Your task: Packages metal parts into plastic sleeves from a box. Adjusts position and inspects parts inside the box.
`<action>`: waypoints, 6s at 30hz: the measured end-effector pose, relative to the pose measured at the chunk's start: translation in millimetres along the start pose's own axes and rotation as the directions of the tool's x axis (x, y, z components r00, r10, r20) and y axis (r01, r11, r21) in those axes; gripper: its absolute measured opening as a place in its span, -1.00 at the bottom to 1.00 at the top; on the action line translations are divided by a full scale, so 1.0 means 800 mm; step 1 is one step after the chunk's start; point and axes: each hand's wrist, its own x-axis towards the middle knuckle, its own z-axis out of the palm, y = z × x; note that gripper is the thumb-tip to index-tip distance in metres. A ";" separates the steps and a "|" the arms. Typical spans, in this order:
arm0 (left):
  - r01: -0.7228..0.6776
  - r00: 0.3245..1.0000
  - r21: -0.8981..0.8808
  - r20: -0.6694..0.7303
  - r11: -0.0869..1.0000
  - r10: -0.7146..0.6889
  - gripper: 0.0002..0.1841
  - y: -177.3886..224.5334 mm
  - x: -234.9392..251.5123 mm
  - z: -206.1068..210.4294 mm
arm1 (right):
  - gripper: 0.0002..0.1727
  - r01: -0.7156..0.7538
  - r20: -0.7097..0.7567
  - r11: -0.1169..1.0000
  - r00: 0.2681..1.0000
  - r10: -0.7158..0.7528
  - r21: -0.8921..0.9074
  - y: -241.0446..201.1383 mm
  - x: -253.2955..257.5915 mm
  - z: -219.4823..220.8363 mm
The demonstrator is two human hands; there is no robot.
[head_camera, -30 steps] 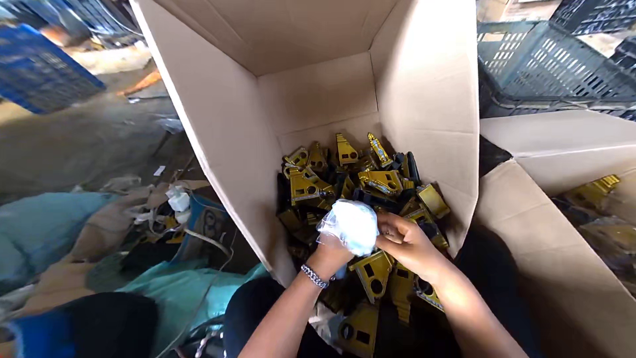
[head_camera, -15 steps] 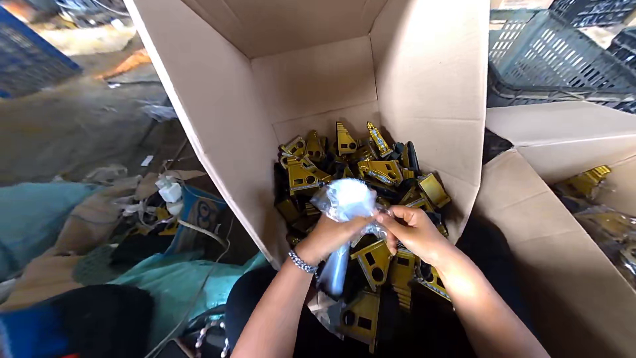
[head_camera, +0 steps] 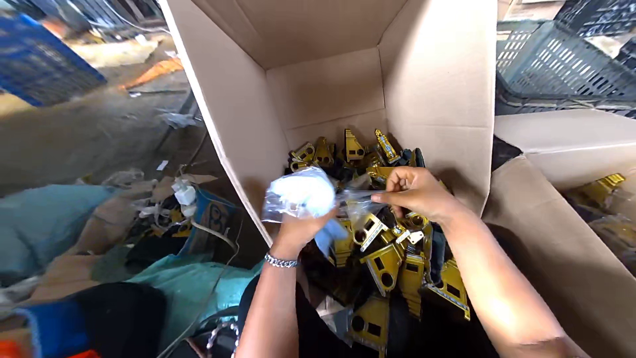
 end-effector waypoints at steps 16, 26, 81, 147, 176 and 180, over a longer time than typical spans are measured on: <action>-0.025 0.986 -0.167 -0.167 0.986 -0.004 -0.58 -0.020 0.003 0.039 | -0.43 0.413 -0.470 0.559 0.882 -0.047 0.719 0.027 -0.039 0.019; 0.281 0.910 -0.640 -0.058 0.715 -0.410 -0.82 0.032 0.004 0.020 | -0.57 0.583 -0.168 0.763 0.753 -0.637 -0.278 0.047 -0.045 0.057; -0.100 0.973 0.085 -0.201 0.991 0.115 -0.52 -0.018 -0.004 0.000 | -0.90 0.144 -0.298 0.987 0.947 -0.118 0.066 0.035 -0.002 0.047; 0.205 0.961 -0.355 -0.102 0.912 -0.256 -0.70 0.023 -0.022 0.042 | -0.49 0.192 0.126 0.649 0.981 -0.148 -0.736 0.020 -0.005 0.077; 0.255 0.966 -0.456 0.089 0.853 -0.242 -0.66 0.017 -0.028 0.025 | -0.56 0.599 -0.613 0.344 0.786 -0.081 0.723 0.073 -0.055 -0.002; 0.095 0.995 -0.100 0.006 0.990 -0.095 -0.49 -0.007 -0.038 0.046 | -0.45 0.253 -0.292 0.795 0.951 -0.101 0.551 0.043 -0.037 0.020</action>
